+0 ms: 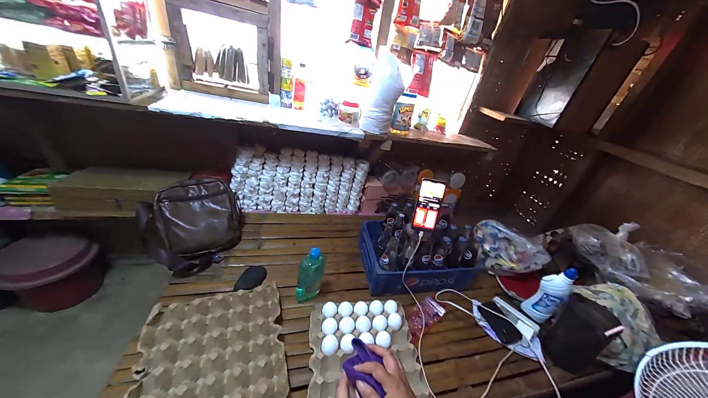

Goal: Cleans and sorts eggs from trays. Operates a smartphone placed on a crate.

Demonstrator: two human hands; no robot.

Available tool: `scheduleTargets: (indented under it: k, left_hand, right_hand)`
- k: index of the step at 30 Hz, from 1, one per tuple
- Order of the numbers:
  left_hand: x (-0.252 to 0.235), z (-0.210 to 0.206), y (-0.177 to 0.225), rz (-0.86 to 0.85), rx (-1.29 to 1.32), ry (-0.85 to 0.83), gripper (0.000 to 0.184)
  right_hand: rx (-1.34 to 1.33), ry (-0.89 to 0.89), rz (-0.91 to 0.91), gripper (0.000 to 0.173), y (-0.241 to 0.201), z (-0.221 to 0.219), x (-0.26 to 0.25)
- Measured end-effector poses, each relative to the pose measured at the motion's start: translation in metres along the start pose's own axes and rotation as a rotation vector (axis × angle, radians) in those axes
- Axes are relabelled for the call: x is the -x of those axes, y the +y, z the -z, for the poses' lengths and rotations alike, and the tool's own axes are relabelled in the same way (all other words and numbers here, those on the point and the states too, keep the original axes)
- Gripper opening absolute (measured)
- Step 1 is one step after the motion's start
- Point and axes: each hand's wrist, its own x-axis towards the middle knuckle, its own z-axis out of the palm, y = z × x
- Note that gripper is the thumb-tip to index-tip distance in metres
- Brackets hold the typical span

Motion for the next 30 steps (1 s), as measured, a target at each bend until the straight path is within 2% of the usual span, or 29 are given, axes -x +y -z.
scheduleTargets:
  k: [3,11,14,18,21,23,26,30]
  left_hand:
    - [0.003,-0.004,0.001,0.067,0.004,-0.004,0.053]
    - [-0.006,0.000,-0.008,0.084,0.138,-0.070,0.024]
    - [-0.006,0.001,-0.010,0.058,0.115,-0.008,0.035]
    - [-0.002,0.000,-0.007,0.006,0.093,0.154,0.061]
    - [0.008,-0.007,0.004,0.045,0.166,0.232,0.065]
    - [0.003,0.000,-0.005,0.030,0.137,0.185,0.062]
    - [0.001,-0.001,-0.005,0.054,-0.012,0.093,0.058]
    - [0.000,0.000,-0.008,0.098,-0.181,0.000,0.050]
  right_hand:
    - [-0.028,0.016,-0.065,0.032,0.002,0.004,-0.003]
    - [-0.194,0.093,-0.217,0.037,0.007,0.012,-0.003]
    - [-0.223,0.085,-0.225,0.038,0.004,0.004,0.003]
    - [-0.168,0.021,-0.079,0.033,-0.004,-0.015,0.019]
    - [-0.057,-0.058,0.006,0.030,-0.002,-0.019,0.025]
    - [-0.041,-0.075,-0.003,0.029,0.000,-0.015,0.021]
    - [-0.089,-0.017,-0.069,0.031,0.001,-0.003,0.008]
    - [-0.324,0.016,-0.347,0.037,0.006,0.009,-0.005]
